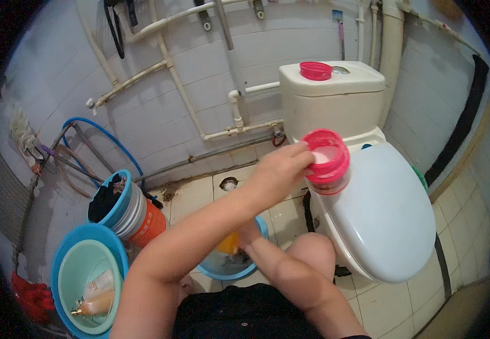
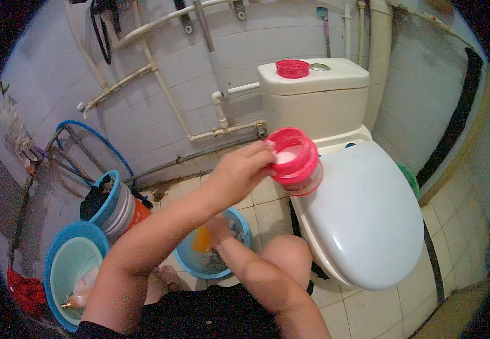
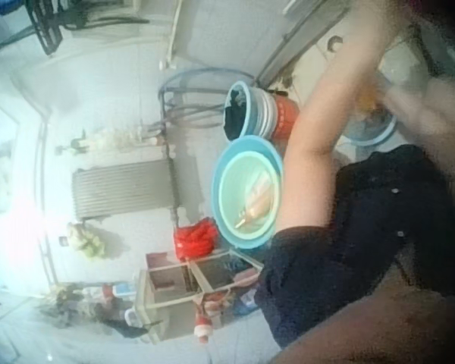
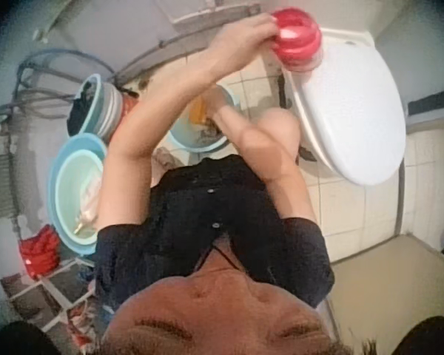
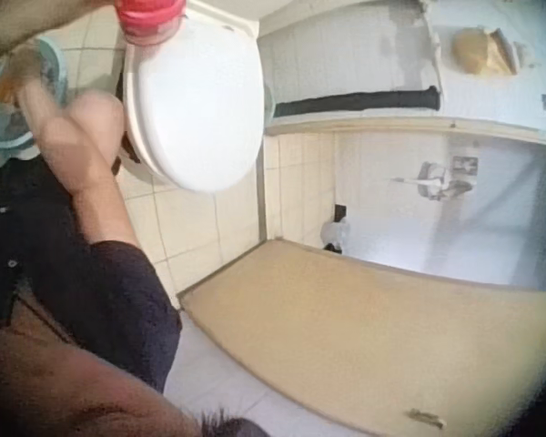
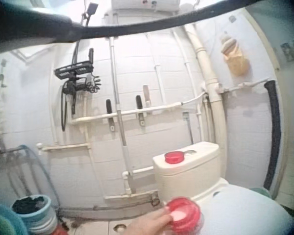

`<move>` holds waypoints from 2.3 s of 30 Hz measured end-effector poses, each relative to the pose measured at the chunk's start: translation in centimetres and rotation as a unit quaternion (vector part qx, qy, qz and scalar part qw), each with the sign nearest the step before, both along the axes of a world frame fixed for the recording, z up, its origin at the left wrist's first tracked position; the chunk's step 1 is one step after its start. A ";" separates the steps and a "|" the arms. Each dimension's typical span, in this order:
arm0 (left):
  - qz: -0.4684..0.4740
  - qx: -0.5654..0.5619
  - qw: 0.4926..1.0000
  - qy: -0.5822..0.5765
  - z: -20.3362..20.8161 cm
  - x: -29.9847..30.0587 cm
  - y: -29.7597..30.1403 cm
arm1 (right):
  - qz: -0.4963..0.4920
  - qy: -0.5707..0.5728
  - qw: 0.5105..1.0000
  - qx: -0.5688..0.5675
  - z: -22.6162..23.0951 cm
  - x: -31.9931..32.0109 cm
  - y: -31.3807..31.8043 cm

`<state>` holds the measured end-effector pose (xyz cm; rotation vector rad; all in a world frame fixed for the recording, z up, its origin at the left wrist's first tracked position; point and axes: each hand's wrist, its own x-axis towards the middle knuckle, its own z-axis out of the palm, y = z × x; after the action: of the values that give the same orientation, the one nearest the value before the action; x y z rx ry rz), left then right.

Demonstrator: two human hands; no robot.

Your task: The person sits on the bathroom floor and hand-washes clothes in a blue basin. They first wring out a black garment and place it in a bucket, then wash a grey garment using a yellow bar of soap. The person scrubs the grey cloth thoroughly and rinses it in the basin.

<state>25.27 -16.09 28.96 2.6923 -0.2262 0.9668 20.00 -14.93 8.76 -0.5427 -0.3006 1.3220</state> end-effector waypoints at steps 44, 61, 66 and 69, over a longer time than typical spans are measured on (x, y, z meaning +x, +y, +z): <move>0.714 0.125 0.622 0.298 -8.7 -45.7 11.5 | 0.087 -0.065 0.983 -0.150 3.9 1.8 -1.5; 0.577 0.022 0.785 0.226 -3.5 -41.4 2.2 | 0.159 -0.072 0.982 -0.068 5.8 2.3 -1.9; 0.300 -0.304 0.877 0.219 -5.3 -31.1 4.9 | 0.227 -0.133 0.965 0.019 8.0 2.6 -2.6; 0.214 -0.402 0.875 0.165 -10.7 -27.0 7.3 | 0.259 -0.166 0.951 0.041 8.6 2.3 -3.3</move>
<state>-1.74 -8.75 18.26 2.0695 0.7140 0.4949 22.28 -18.26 17.35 -0.6408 -0.8164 1.7123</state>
